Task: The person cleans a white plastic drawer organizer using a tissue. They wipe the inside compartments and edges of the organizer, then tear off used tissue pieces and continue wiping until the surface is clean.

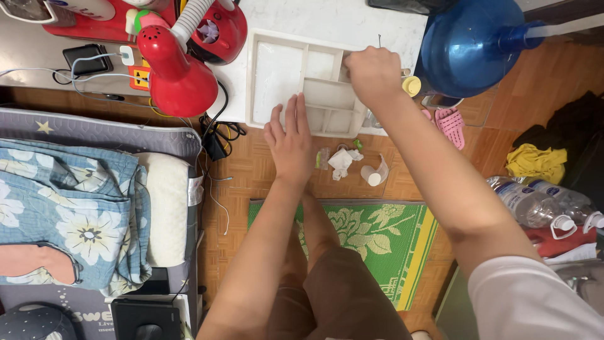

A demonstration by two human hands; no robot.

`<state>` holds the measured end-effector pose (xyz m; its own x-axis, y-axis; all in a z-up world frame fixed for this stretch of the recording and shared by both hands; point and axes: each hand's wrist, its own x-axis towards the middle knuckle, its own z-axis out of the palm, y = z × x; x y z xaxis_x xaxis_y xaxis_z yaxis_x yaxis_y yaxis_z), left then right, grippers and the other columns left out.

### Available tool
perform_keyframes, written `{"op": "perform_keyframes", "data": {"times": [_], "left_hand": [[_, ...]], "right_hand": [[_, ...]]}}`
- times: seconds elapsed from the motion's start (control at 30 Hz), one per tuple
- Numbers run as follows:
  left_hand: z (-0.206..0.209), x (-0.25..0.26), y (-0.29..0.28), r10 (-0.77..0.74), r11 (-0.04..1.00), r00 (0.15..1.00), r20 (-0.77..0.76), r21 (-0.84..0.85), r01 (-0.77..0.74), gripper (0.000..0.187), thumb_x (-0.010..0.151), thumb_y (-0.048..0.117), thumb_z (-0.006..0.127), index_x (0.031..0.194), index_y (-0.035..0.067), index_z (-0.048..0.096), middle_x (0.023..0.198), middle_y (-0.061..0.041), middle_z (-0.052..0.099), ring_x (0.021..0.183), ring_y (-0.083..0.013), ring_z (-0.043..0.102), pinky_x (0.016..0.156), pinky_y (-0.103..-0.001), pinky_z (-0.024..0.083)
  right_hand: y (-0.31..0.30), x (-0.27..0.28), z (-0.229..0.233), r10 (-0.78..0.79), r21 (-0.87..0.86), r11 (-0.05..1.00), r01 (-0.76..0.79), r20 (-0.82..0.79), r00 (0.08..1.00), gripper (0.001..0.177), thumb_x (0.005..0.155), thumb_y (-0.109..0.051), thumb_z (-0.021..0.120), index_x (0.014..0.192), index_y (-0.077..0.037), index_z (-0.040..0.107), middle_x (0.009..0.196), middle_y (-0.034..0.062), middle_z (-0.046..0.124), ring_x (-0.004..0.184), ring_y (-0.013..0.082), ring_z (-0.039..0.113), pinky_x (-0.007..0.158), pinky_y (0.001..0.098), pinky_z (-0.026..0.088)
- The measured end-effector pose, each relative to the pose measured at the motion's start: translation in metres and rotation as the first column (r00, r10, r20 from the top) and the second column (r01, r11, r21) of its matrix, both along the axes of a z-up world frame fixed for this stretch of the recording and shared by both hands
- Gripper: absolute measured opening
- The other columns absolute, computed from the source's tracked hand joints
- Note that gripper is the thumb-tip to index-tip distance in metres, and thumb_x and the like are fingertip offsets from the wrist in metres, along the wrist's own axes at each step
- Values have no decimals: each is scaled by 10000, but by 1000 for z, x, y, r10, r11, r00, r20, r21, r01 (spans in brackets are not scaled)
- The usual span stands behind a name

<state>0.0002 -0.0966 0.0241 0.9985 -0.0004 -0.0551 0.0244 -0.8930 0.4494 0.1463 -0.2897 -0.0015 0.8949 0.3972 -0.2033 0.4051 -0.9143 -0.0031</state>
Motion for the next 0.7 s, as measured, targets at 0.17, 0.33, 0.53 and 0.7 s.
{"op": "perform_keyframes", "data": {"times": [0.17,0.33,0.53,0.7], "left_hand": [[-17,-2,-3,9,997,998,55,79,-13,933,740,163,786,1578,90,383,1471,-39,467,1367,-317,405,1121,-514,302],[-16,-2,-4,7,999,1000,25,41,-8,939,703,179,783,1555,81,400,1444,-43,481,1345,-318,417,1108,-512,301],[-21,-4,-3,12,996,998,66,88,-18,911,740,145,771,1570,95,401,1444,-14,498,1349,-285,433,1119,-486,302],[-19,-5,-3,17,999,997,71,46,-20,910,726,151,760,1558,79,398,1430,-25,504,1332,-298,442,1103,-489,304]], "right_hand": [[1,5,-1,134,-21,991,-135,-16,991,94,813,-96,662,786,-124,747,772,134,722,749,333,714,631,442,538],[-6,19,23,351,-71,927,-369,-183,918,170,823,-107,638,848,-207,774,793,96,743,787,313,735,663,434,559],[-12,30,46,430,-89,886,-455,-210,878,258,848,-135,633,998,-278,786,861,43,761,762,292,739,625,421,562],[-5,27,34,438,-112,873,-474,-247,865,254,833,-126,641,958,-291,787,824,37,760,789,276,744,664,411,566]]}}
